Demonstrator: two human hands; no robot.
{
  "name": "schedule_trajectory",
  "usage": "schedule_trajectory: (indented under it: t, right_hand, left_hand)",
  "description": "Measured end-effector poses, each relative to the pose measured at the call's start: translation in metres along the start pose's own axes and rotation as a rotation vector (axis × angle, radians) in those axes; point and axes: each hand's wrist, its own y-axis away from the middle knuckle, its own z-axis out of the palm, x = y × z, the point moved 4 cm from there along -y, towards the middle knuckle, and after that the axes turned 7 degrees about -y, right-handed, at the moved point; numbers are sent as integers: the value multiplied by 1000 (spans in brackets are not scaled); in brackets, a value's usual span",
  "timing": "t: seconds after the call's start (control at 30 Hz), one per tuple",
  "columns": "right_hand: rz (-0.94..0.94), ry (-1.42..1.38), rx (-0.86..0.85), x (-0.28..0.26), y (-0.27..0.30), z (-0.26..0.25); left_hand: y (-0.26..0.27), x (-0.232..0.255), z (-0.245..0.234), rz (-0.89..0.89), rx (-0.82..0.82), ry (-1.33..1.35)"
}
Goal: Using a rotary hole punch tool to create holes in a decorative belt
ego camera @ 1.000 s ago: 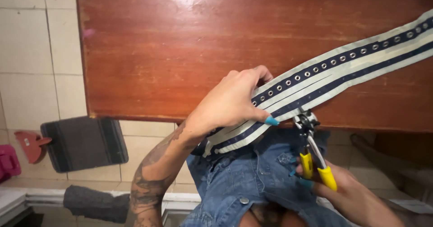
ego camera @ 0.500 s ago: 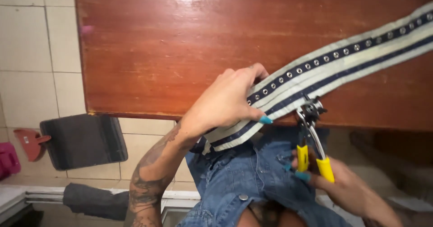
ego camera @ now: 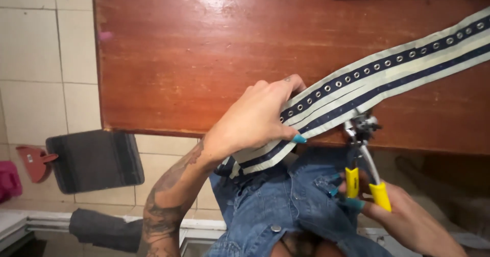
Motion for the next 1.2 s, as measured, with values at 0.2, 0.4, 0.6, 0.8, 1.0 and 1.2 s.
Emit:
schedule_trajectory:
  t: [0.2, 0.4, 0.6, 0.8, 1.0, 1.2]
  right_hand:
    - [-182, -291, 59, 23, -6, -1]
    - [-165, -307, 26, 32, -1, -1]
    - [112, -62, 41, 31, 2, -3]
    - [49, -50, 30, 9, 9, 0]
    - [-43, 187, 55, -2, 11, 0]
    - [-339, 142, 8, -4, -7, 2]
  left_hand:
    - [4, 0, -11, -3, 72, 107]
    - [2, 6, -9, 2, 40, 85]
    - [4, 8, -7, 5, 55, 104]
    - [7, 9, -7, -51, 4, 141]
    - [11, 11, -9, -8, 26, 144]
    - [10, 9, -4, 35, 45, 127]
